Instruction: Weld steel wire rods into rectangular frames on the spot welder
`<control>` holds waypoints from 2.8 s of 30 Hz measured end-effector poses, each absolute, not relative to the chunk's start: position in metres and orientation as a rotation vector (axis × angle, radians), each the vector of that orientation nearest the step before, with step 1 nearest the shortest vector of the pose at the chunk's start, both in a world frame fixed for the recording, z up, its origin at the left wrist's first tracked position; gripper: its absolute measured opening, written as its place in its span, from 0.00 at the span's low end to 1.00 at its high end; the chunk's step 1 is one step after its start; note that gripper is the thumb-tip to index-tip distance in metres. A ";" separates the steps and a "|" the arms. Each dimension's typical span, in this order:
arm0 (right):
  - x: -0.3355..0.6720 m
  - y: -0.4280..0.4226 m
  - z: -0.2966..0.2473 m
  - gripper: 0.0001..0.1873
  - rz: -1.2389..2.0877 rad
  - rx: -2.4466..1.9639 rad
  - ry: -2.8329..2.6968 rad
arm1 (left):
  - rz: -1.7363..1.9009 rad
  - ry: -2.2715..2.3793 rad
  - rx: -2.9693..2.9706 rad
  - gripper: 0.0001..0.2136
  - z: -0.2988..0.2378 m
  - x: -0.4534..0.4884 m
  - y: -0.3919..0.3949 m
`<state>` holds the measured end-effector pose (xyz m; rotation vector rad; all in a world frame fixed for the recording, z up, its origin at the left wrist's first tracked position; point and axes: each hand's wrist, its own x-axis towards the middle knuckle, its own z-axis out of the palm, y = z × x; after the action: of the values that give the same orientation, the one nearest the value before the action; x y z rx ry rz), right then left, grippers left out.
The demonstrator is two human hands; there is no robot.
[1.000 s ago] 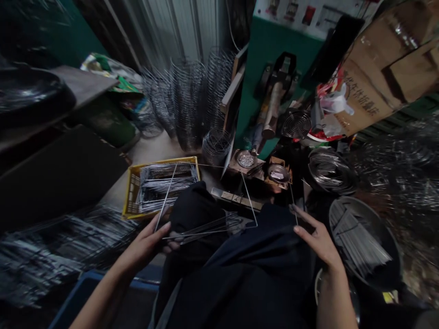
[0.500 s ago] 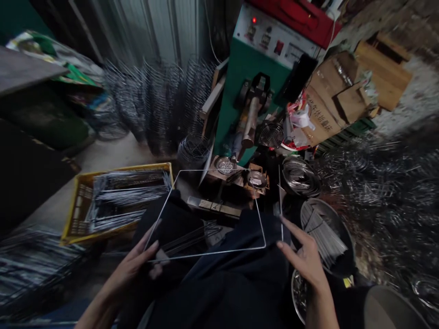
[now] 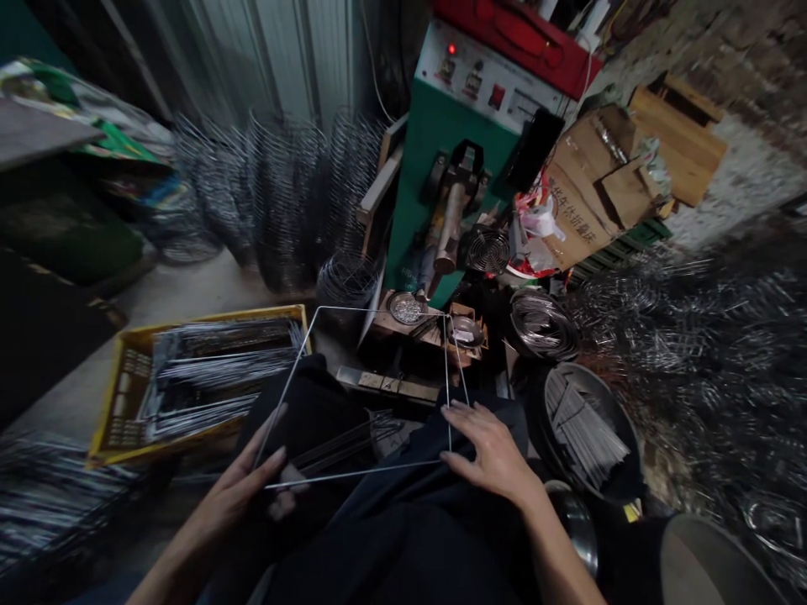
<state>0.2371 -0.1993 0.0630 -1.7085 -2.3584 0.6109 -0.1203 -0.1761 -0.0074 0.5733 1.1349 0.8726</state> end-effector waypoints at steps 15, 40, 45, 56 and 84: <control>0.182 -0.190 0.028 0.37 0.716 -1.384 -2.344 | 0.792 0.936 0.604 0.51 -0.014 -0.074 -0.174; 0.193 -0.219 0.037 0.41 0.811 -1.570 -2.263 | 0.779 0.983 0.606 0.50 0.008 -0.077 -0.192; 0.193 -0.223 0.044 0.41 0.864 -1.589 -2.223 | 0.790 0.978 0.658 0.49 0.008 -0.074 -0.197; 0.202 -0.226 0.051 0.43 0.887 -1.556 -2.169 | 0.798 0.914 0.670 0.53 0.003 -0.070 -0.196; 0.206 -0.220 0.048 0.43 0.894 -1.545 -2.170 | 0.836 0.956 0.636 0.48 0.016 -0.064 -0.197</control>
<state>0.2061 -0.2202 0.0481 -1.5446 -2.1697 0.8936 -0.0644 -0.1966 0.0161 0.6358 0.9558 0.8359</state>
